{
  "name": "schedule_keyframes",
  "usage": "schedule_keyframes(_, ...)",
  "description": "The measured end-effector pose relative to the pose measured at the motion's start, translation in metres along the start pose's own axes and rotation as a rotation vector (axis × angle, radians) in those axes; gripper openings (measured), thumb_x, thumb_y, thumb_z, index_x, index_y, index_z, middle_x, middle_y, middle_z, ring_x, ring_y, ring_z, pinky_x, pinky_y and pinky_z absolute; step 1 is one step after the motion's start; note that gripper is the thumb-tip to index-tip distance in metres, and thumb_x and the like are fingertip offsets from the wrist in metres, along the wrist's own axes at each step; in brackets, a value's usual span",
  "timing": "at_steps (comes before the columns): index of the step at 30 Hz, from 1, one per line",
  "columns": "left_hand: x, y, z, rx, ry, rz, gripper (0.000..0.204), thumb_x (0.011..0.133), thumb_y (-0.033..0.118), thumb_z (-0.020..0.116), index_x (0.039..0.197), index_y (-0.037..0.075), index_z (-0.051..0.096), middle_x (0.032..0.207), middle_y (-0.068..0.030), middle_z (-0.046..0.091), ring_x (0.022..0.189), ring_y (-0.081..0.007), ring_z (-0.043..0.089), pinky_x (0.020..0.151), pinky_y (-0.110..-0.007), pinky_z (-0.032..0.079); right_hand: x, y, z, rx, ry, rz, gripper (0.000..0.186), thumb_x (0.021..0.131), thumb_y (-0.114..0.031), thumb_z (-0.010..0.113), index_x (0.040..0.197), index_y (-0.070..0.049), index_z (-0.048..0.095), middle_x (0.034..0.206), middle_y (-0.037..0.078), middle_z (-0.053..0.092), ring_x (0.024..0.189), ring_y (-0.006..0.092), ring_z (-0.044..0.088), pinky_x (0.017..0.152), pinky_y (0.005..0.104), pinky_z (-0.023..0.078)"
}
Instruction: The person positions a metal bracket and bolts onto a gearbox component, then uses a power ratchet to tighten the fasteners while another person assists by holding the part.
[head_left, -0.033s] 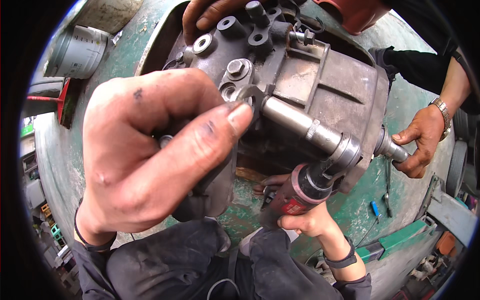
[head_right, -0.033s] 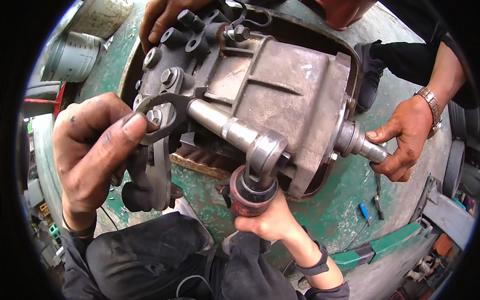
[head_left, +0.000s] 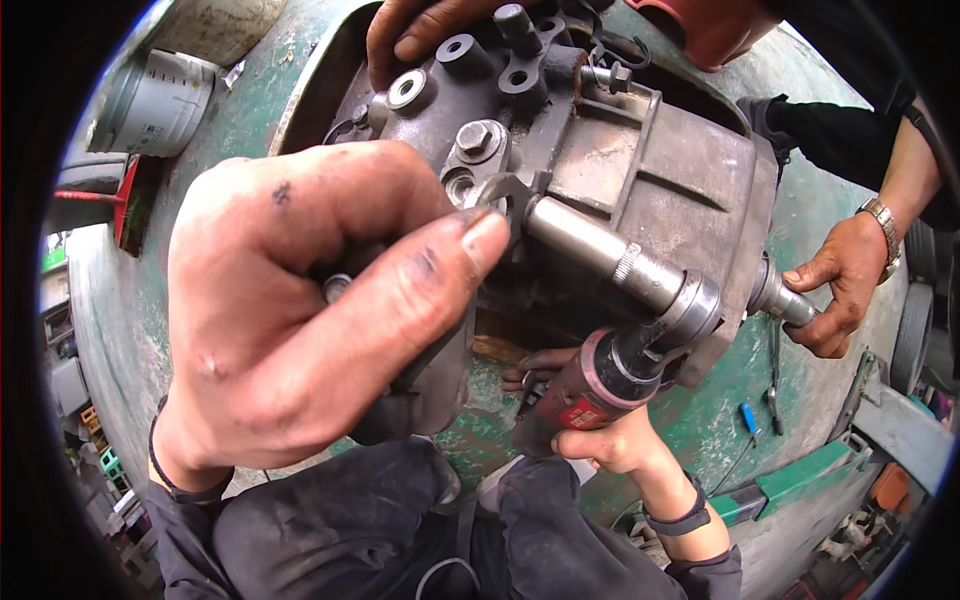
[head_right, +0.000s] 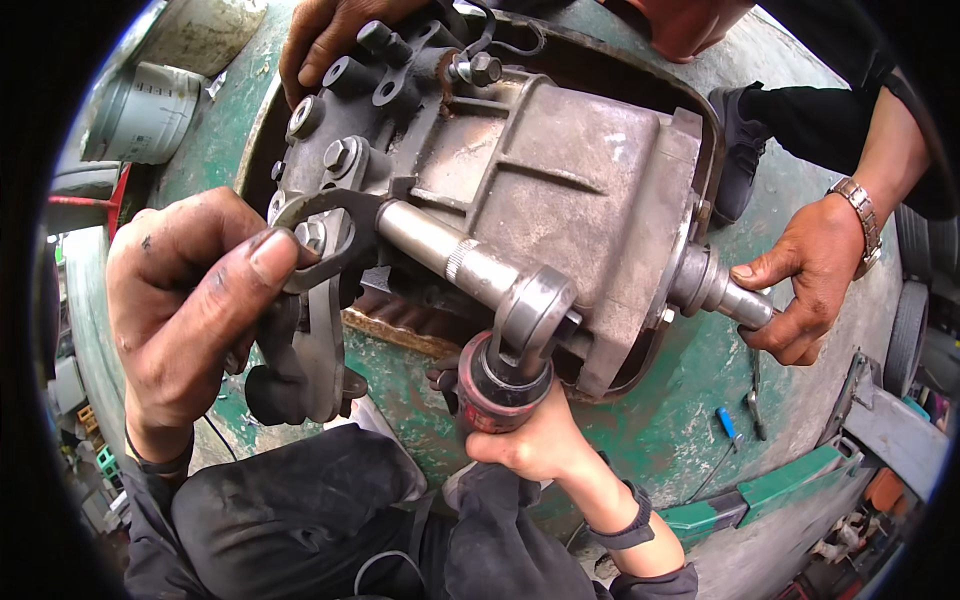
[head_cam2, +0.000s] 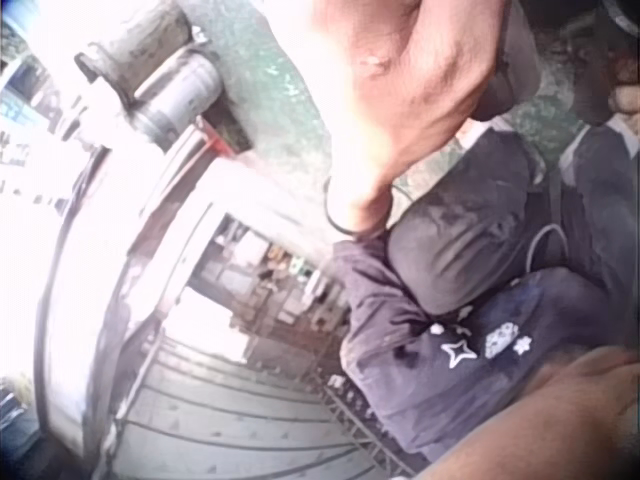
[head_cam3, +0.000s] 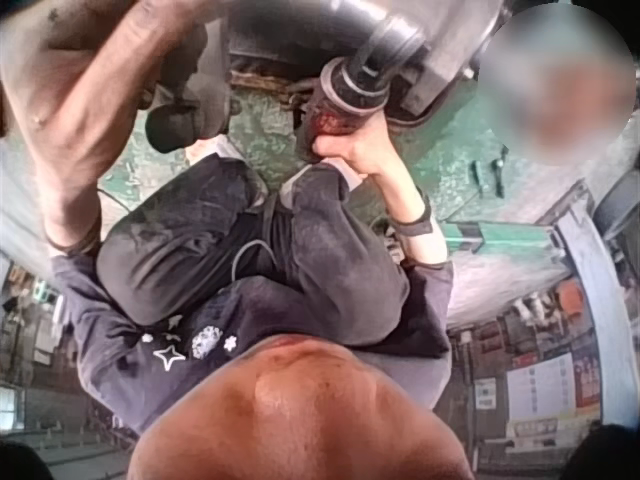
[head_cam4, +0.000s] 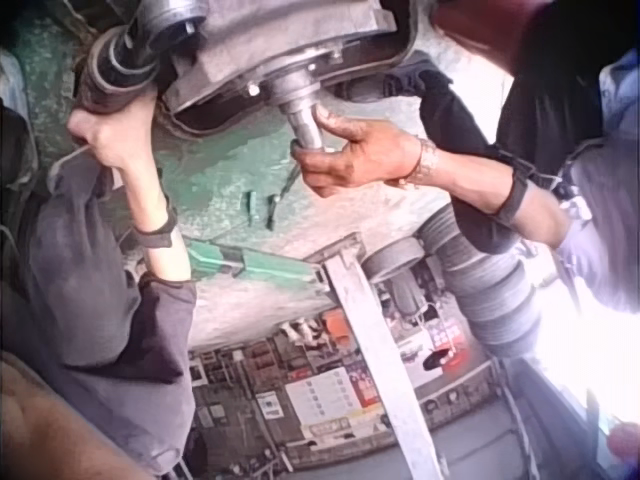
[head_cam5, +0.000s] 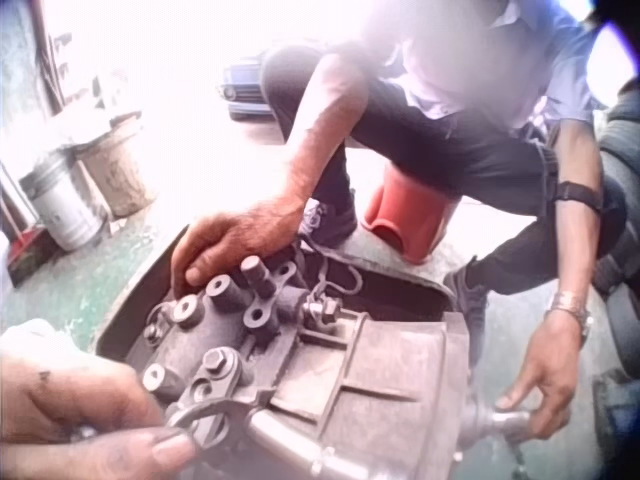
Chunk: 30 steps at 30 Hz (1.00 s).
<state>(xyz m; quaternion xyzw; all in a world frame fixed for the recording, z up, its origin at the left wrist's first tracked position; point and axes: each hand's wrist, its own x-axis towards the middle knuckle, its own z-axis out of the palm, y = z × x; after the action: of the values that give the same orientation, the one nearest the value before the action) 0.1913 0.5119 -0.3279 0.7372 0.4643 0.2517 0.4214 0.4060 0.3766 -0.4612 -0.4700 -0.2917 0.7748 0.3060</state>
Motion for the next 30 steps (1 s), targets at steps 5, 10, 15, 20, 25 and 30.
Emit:
schedule_keyframes(5,-0.003,-0.008,0.001,0.019,0.007,0.089,0.025,0.089,0.016,0.062,0.07,-0.001,0.058,0.053,0.0002,0.052,0.045,-0.0046,0.042,0.043,-0.022,0.028,-0.003,0.026,-0.009,-0.134,0.248,-0.195,0.041,0.059,-0.002,0.075,0.099,-0.003,0.066,0.082,0.0,0.066,0.076,0.0105,0.062,0.073,0.0278,0.051)
schedule_keyframes(10,-0.008,-0.005,-0.001,0.028,-0.01,0.029,0.025,0.089,0.017,0.062,0.071,-0.001,0.059,0.053,0.0004,0.052,0.046,-0.0046,0.042,0.043,-0.023,0.028,-0.027,0.036,-0.022,-0.172,0.081,-0.2,0.055,0.058,-0.002,0.073,0.11,-0.001,0.054,0.112,0.02,0.063,0.104,0.0271,0.061,0.092,0.0407,0.048)
schedule_keyframes(15,-0.006,0.001,-0.002,-0.009,0.034,-0.111,0.028,0.094,0.021,0.061,0.078,-0.002,0.065,0.054,0.0009,0.054,0.044,-0.0029,0.041,0.042,-0.021,0.027,-0.065,0.005,-0.004,0.199,-0.001,-0.255,0.062,0.059,-0.001,0.079,0.112,0.001,0.049,0.111,0.03,0.061,0.105,0.0398,0.062,0.094,0.0511,0.049)
schedule_keyframes(20,0.033,-0.003,-0.005,0.194,0.074,0.224,0.024,0.098,0.022,0.058,0.101,0.001,0.069,0.065,0.0026,0.057,0.052,0.0002,0.042,0.045,-0.018,0.028,-0.091,-0.061,0.004,0.321,0.344,-0.127,0.072,0.053,0.004,0.073,0.118,0.004,0.041,0.101,0.036,0.06,0.09,0.0497,0.065,0.081,0.0587,0.055)
schedule_keyframes(25,0.077,0.009,0.01,0.402,0.012,0.347,0.024,0.098,0.019,0.058,0.114,0.006,0.069,0.083,-0.0025,0.064,0.075,-0.0063,0.056,0.065,-0.022,0.044,-0.089,-0.113,0.005,0.379,0.392,-0.087,0.072,0.053,-0.008,0.066,0.118,0.009,0.04,0.095,0.039,0.06,0.076,0.0472,0.066,0.068,0.0544,0.058)
schedule_keyframes(30,0.129,0.038,0.019,1.365,-0.313,0.585,0.023,0.089,0.009,0.059,0.107,-0.002,0.068,0.089,-0.0124,0.07,0.083,-0.019,0.067,0.074,-0.031,0.053,-0.098,-0.137,-0.001,0.428,0.356,-0.069,0.069,0.054,-0.007,0.065,0.117,0.01,0.042,0.097,0.039,0.06,0.08,0.0446,0.067,0.073,0.0517,0.059)
